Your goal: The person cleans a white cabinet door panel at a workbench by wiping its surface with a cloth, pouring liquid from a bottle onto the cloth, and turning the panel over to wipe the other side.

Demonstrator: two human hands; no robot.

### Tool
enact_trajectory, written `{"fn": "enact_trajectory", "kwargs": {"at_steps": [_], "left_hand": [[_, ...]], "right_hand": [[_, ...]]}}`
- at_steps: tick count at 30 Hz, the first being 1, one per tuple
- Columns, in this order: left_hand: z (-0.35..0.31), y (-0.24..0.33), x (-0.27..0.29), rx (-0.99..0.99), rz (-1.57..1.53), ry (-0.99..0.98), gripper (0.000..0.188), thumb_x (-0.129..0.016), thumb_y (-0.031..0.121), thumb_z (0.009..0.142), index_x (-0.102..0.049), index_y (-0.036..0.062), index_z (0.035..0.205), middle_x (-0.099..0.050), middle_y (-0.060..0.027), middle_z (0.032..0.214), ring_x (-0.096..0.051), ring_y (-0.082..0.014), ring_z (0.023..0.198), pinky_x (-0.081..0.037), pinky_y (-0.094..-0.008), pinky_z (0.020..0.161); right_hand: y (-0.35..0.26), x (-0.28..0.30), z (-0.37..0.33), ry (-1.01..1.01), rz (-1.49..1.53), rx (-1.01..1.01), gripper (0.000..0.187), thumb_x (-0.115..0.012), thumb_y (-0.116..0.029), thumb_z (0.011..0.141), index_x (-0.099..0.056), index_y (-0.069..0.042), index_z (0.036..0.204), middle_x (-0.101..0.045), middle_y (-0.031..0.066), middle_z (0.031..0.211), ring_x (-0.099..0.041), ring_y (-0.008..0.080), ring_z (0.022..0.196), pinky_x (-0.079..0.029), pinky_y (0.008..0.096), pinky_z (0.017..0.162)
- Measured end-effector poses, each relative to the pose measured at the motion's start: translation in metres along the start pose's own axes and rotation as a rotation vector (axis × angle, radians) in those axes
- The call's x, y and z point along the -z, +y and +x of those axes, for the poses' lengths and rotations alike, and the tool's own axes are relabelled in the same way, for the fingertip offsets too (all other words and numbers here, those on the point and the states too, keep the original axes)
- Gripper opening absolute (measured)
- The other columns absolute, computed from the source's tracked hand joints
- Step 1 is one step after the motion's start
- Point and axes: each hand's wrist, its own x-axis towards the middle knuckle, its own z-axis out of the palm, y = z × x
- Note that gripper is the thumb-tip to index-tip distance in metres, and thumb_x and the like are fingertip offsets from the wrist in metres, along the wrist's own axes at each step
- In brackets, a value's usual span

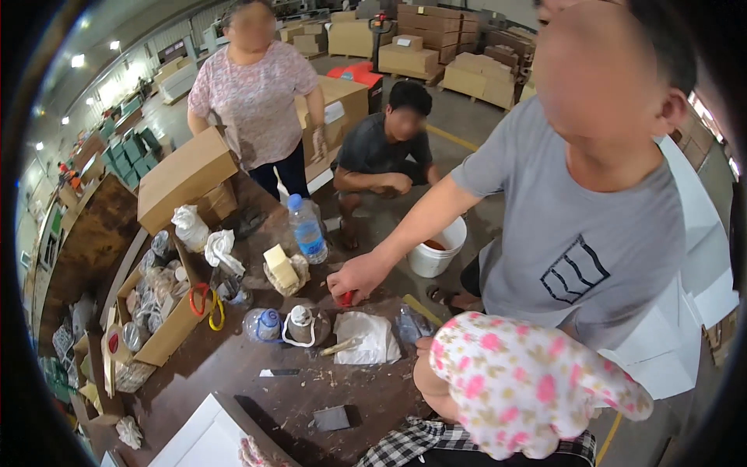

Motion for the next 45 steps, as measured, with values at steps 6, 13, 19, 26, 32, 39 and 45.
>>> {"fn": "enact_trajectory", "kwargs": {"at_steps": [6,13,19,26,32,39,45], "left_hand": [[0.013,0.010,0.016,0.002,0.128,-0.189,0.058,-0.060,0.014,0.078,-0.038,0.0075,0.132,-0.041,-0.0203,0.132,-0.041,-0.0395,0.117,-0.035,-0.0457,0.098],[0.019,0.012,-0.006,-0.082,-0.028,-0.068,0.060,-0.059,0.012,0.078,-0.036,0.0078,0.134,-0.039,-0.0198,0.133,-0.037,-0.0395,0.121,-0.033,-0.0462,0.100],[-0.005,-0.018,-0.016,-0.012,0.014,-0.057,0.057,-0.058,0.015,0.080,-0.038,0.0067,0.132,-0.040,-0.0203,0.131,-0.038,-0.0411,0.120,-0.034,-0.0472,0.100],[-0.002,-0.003,-0.024,0.029,-0.031,0.009,0.068,-0.058,0.000,0.067,-0.040,0.0056,0.131,-0.038,-0.0190,0.135,-0.030,-0.0398,0.126,-0.027,-0.0492,0.104],[0.001,0.004,-0.019,0.114,-0.013,-0.038,0.072,-0.057,-0.003,0.066,-0.038,0.0071,0.134,-0.034,-0.0165,0.139,-0.027,-0.0358,0.129,-0.022,-0.0466,0.107],[-0.003,0.001,-0.024,0.082,-0.013,-0.034,0.073,-0.051,-0.007,0.066,-0.035,0.0069,0.136,-0.031,-0.0159,0.141,-0.025,-0.0359,0.131,-0.021,-0.0463,0.107],[-0.002,0.006,-0.017,0.059,0.095,-0.060,0.068,-0.057,-0.002,0.070,-0.038,0.0069,0.134,-0.034,-0.0155,0.139,-0.030,-0.0342,0.128,-0.023,-0.0454,0.106]], "right_hand": [[0.035,0.002,-0.037,0.254,0.203,0.009,0.034,-0.060,-0.014,0.085,-0.051,-0.003,0.116,-0.053,0.0109,0.103,-0.055,0.0227,0.088,-0.047,0.0349,0.072],[0.074,-0.003,-0.197,0.217,0.812,-0.695,0.039,-0.057,-0.011,0.087,-0.047,-0.003,0.124,-0.062,0.0093,0.096,-0.060,0.0178,0.082,-0.050,0.0317,0.074],[-0.215,0.073,0.013,0.474,1.221,0.846,0.031,-0.048,-0.027,0.091,-0.057,0.000,0.104,-0.060,0.0091,0.075,-0.056,0.0172,0.065,-0.048,0.0366,0.057],[-0.203,-0.103,0.079,0.496,2.153,0.519,0.063,-0.062,-0.033,0.081,-0.044,0.006,0.126,-0.055,0.0089,0.077,-0.055,0.0224,0.071,-0.045,0.0349,0.066],[-0.207,-0.143,0.079,0.598,2.581,0.403,0.061,-0.060,-0.024,0.086,-0.034,0.005,0.133,-0.055,0.0068,0.091,-0.054,0.0161,0.081,-0.046,0.0308,0.072],[-0.210,-0.154,0.091,0.480,2.713,0.565,0.050,-0.051,-0.012,0.091,-0.032,0.005,0.134,-0.051,0.0047,0.097,-0.054,0.0139,0.084,-0.049,0.0268,0.068],[-0.207,-0.152,0.086,0.510,2.536,0.493,0.057,-0.055,-0.017,0.090,-0.030,0.004,0.136,-0.055,0.0013,0.093,-0.055,0.0100,0.080,-0.047,0.0243,0.068]]}}
